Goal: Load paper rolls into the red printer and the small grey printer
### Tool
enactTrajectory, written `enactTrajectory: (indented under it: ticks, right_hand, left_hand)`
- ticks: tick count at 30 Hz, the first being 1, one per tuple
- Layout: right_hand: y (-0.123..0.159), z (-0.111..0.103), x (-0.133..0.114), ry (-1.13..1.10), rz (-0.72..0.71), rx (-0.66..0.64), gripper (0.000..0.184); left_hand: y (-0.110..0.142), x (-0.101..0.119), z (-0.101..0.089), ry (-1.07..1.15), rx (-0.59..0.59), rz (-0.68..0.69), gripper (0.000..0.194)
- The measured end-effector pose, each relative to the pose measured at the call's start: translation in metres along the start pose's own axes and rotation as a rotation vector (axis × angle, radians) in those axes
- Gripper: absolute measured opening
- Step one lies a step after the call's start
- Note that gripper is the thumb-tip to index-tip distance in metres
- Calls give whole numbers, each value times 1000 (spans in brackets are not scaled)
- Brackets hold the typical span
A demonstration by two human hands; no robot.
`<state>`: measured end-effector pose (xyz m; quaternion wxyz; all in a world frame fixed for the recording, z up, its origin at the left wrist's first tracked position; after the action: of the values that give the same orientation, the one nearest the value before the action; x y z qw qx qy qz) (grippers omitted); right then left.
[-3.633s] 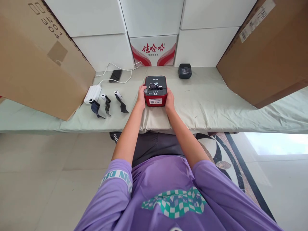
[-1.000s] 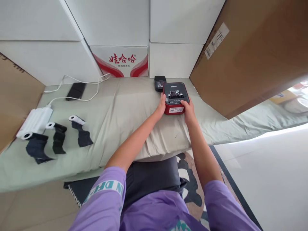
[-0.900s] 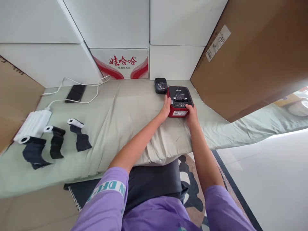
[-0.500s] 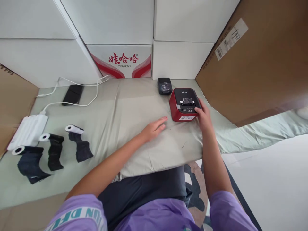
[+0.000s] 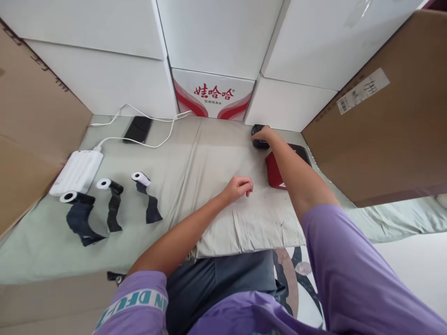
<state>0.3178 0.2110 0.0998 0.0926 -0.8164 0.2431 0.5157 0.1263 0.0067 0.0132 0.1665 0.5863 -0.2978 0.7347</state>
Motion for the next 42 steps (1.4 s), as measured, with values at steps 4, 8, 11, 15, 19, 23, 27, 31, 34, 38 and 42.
enactTrajectory:
  ticks: [4,8,11,15,19,23,27,31,34,38,42]
  right_hand:
    - [9,9,7,550,385,130,126]
    - [48,19,-2,841,160,110,112]
    - [98,33,-9,821,-133,127,106]
    - [180,50,-2,693,-332,128,105]
    - [234,53,18,634,-279,145,99]
    - [238,51,38,643,-218,262,97]
    - [223,55,57,644,-153,222,93]
    - [218,60,69,605,-144,197,91]
    - [215,54,75,521,-154,159,98]
    - [196,34,83,170,-73,-27,94]
    - [168,26,95,-365,23,-133,69]
  left_hand:
    - [-3,0,-4,9,54,80,27]
    - [-6,-5,-16,-68,275,176,32]
    - [-7,-8,-34,-242,613,242,30]
    - [-9,-8,-59,-340,975,311,38]
    - [-14,-7,-69,-210,857,278,53]
    - [-17,-4,-67,-433,654,114,59]
    - [-15,-3,-63,-674,611,5,58]
    - [-12,-3,-60,-794,615,-25,58]
    - [-11,-1,-58,-844,599,-55,58]
    - [-11,1,-57,-918,576,-99,57]
    - [-10,2,-55,-990,586,-107,59]
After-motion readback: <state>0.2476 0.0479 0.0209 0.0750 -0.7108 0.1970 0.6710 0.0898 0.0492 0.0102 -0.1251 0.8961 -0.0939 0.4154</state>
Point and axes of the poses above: each hand's wrist, its own y-axis away from the middle knuckle, its own z-axis out of the palm, x = y × z, the point moved 1 cm from there along -y, towards the middle knuckle, and after that the axes turned 13 degrees about z, right-handed, at the moved point
